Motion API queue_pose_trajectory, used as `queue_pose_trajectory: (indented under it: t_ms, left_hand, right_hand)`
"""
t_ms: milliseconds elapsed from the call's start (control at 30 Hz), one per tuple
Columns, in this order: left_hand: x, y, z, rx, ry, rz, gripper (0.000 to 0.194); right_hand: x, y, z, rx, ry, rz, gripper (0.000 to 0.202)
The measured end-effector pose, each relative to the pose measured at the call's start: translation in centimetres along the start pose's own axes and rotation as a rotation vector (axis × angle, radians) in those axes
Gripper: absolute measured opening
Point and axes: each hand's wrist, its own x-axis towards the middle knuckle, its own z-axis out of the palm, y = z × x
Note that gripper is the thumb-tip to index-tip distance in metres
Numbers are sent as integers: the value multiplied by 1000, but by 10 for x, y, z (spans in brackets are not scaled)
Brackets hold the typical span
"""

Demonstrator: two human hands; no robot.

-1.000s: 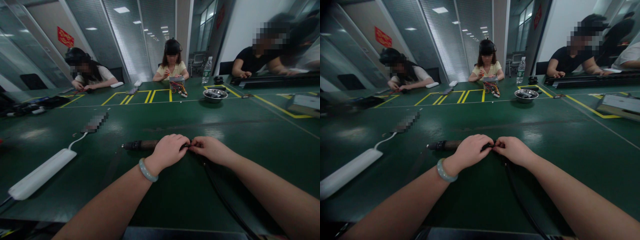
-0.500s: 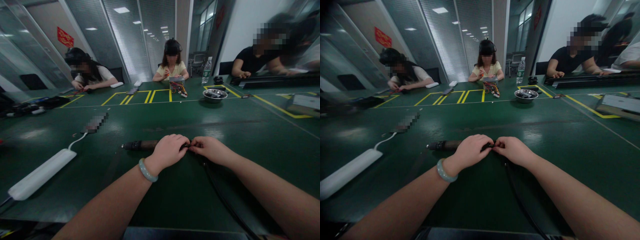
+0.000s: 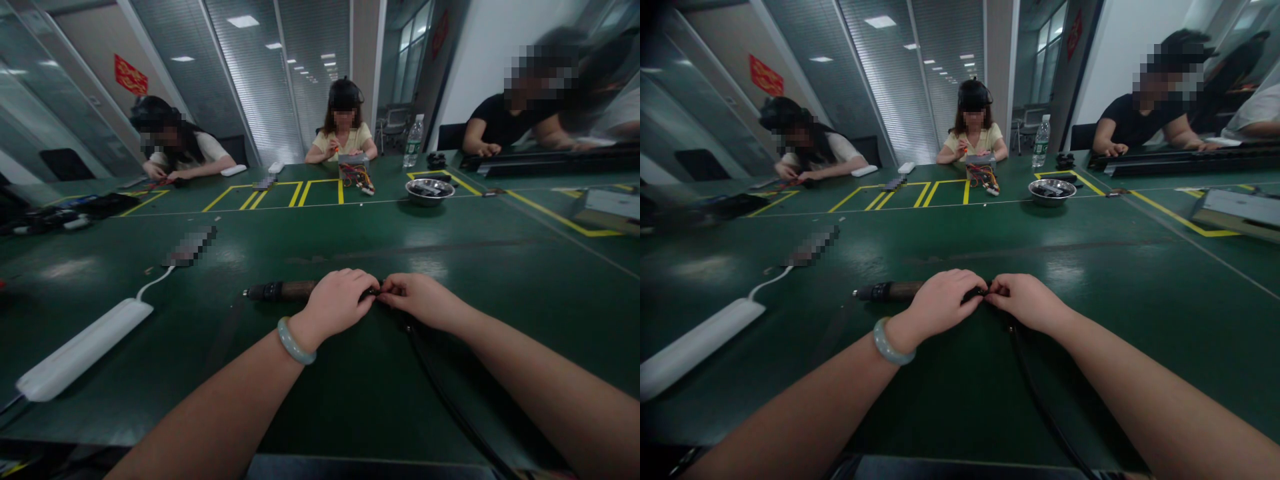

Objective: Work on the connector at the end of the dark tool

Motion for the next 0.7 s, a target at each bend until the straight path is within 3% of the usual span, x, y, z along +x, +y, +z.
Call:
queue_pose_trajectory:
  t_ms: [467, 700]
  left_hand:
    - [0, 0, 0, 20, -5, -11, 21]
    - [0, 1, 0, 43, -12, -28, 11]
  right_hand:
    - [-1, -2, -2, -14, 10, 3, 20]
    - [-1, -3, -2, -9, 7, 9, 20]
